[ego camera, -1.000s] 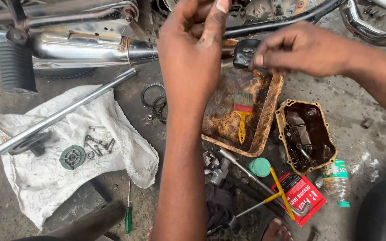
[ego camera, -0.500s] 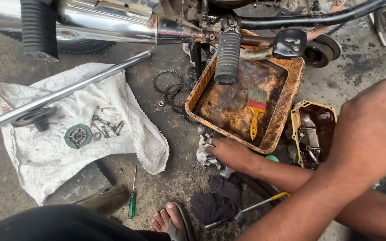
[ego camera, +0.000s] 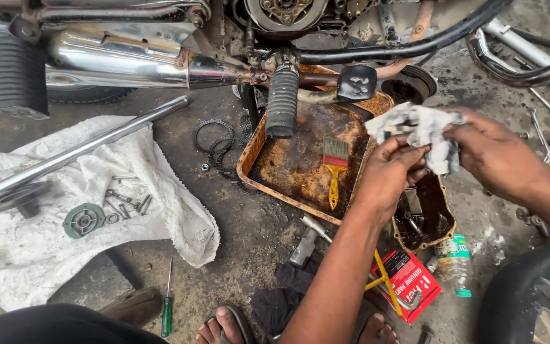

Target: The person works on the clutch assembly of a motorcycle engine, fitting and pressing the clutch bell and plates into place by hand. They wipe parts and hands with a cloth, handle small fasteners from a tray, and reposition the clutch assembly on the engine shaft.

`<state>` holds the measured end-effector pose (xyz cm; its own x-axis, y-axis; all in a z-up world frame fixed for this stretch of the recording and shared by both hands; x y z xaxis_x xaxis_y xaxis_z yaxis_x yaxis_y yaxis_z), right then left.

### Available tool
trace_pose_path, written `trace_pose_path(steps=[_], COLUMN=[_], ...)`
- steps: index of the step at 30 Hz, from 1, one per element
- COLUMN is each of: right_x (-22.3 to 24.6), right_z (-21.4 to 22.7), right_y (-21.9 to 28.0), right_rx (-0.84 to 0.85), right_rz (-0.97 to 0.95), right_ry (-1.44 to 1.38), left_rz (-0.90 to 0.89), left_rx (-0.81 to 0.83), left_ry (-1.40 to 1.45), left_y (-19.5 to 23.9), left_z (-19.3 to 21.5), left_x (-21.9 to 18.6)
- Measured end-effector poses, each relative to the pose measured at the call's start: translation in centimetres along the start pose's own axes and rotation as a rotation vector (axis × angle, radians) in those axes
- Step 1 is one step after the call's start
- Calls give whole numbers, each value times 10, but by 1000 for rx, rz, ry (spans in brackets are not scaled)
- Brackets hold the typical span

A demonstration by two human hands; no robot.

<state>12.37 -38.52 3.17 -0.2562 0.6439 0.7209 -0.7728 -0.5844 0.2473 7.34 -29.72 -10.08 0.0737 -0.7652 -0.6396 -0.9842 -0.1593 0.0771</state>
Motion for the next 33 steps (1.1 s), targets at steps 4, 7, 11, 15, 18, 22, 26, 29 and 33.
trace_pose_path(steps=[4, 7, 11, 15, 18, 22, 26, 29, 33], right_x=[6, -9, -29, -23, -14, -19, -37, -37, -20], right_z=[-15, -20, -23, -13, -14, -13, -12, -17, -18], right_y=[2, -5, -11, -6, -11, -16, -28, -31, -28], right_rx=[190, 312, 346, 208, 191, 117, 82, 80, 135], right_rz=[87, 88, 57, -34, 212, 185, 186, 153, 178], right_ry=[6, 50, -157, 38, 201, 305, 132, -130, -254], left_rz=[23, -15, -26, -33, 2, 131, 7, -140, -297], left_rx=[63, 27, 0, -177, -95, -22, 77, 69, -183], left_ry=[141, -89, -451, -945, -695, -531, -350, -361, -567], left_y=[-12, -9, -1, 15, -2, 12, 12, 8, 12], left_z=[-4, 10, 9, 10, 30, 16, -8, -14, 3], left_x=[17, -7, -24, -50, -24, -36, -35, -37, -46])
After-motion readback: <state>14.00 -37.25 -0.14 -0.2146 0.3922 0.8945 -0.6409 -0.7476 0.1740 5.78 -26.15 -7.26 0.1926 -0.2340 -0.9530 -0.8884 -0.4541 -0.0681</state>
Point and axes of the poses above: each hand's wrist, its own y-axis away from the middle knuckle, its own z-axis out of the back of the hand, x = y × z, the point moved 8 cm from there along -y, towards the middle knuckle, and after that the axes turned 4 degrees about x, right-handed, at the moved point
